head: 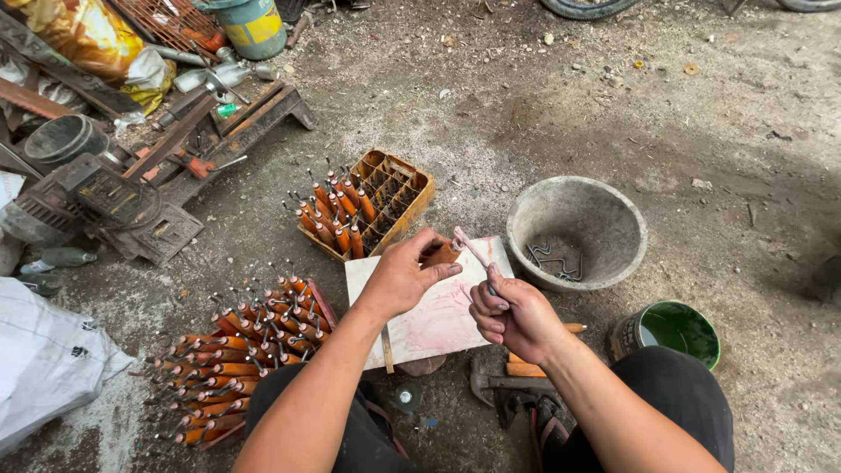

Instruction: The person sits on the ground and uses a hammer to drive metal hooks into orange cylindrical objects. They repeatedly pick up hooks from a container, position them on the cylinders, and strike them with a hammer. Finished items are placed into a crate nearby.

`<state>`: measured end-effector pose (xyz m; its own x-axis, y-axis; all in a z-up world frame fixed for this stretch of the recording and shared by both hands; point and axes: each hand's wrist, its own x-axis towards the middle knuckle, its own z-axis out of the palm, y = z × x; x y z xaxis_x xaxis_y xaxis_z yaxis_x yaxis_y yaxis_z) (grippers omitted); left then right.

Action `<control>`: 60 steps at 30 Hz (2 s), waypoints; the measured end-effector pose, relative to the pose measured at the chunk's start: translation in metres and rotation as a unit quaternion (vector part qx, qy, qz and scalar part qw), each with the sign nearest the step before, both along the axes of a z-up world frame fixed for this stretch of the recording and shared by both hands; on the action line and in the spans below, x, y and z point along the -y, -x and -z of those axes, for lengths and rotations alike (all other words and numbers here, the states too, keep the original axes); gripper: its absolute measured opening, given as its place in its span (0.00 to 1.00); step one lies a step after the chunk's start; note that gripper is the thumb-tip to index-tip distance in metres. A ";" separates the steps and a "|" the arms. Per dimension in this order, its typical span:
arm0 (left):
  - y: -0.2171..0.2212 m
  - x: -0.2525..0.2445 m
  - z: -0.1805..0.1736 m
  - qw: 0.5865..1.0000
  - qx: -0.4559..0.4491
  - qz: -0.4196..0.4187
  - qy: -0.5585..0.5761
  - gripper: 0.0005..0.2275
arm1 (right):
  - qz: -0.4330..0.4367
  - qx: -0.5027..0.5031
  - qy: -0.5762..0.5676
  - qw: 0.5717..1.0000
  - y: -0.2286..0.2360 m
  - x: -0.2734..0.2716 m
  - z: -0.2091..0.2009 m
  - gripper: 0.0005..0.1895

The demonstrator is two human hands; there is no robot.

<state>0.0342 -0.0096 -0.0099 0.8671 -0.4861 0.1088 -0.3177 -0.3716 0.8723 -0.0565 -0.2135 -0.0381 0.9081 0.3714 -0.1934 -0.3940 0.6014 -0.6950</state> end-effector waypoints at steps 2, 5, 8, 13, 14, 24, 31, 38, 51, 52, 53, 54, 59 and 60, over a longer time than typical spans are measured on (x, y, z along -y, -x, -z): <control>0.000 0.004 -0.001 1.000 -0.009 -0.001 -0.008 0.18 | 0.007 0.001 0.019 1.000 -0.001 0.003 0.005 0.28; 0.001 0.010 -0.003 1.000 0.006 0.011 0.006 0.19 | 0.020 -0.002 0.077 0.997 0.000 0.007 0.012 0.29; 0.004 0.013 -0.006 1.000 0.014 0.005 0.001 0.20 | 0.054 0.051 0.137 0.988 0.001 0.011 0.020 0.28; 0.004 0.011 -0.013 1.000 0.005 0.003 -0.006 0.20 | 0.094 0.028 0.207 0.973 0.002 0.016 0.032 0.27; 0.005 0.009 -0.012 1.000 0.011 0.007 -0.001 0.20 | 0.103 0.029 0.225 0.968 0.004 0.016 0.035 0.27; 0.009 0.003 -0.004 0.991 0.124 0.001 -0.054 0.18 | 0.130 0.202 0.713 0.659 0.015 0.043 0.007 0.31; 0.009 -0.010 0.000 0.966 0.212 0.122 -0.085 0.16 | 0.051 0.342 0.781 0.521 0.023 0.057 -0.019 0.26; 0.018 -0.011 -0.003 0.965 0.169 0.171 -0.102 0.15 | 0.007 0.343 0.782 0.520 0.031 0.038 -0.026 0.24; 0.027 -0.012 -0.009 0.968 0.085 0.190 -0.142 0.17 | -0.018 0.380 0.779 0.499 0.032 0.015 -0.023 0.25; 0.027 -0.012 -0.008 0.967 0.091 0.199 -0.126 0.16 | -0.018 0.383 0.778 0.498 0.032 0.015 -0.022 0.24; 0.027 -0.013 -0.007 0.967 0.097 0.209 -0.110 0.16 | -0.018 0.386 0.776 0.498 0.033 0.014 -0.021 0.24; 0.026 -0.013 -0.005 0.966 0.089 0.213 -0.116 0.16 | -0.024 0.383 0.778 0.497 0.033 0.013 -0.020 0.24; 0.025 -0.017 0.004 0.962 0.059 0.241 -0.117 0.16 | -0.042 0.377 0.779 0.499 0.033 0.010 -0.017 0.23; 0.025 -0.018 0.006 0.959 0.064 0.252 -0.116 0.16 | -0.045 0.379 0.778 0.499 0.033 0.010 -0.017 0.23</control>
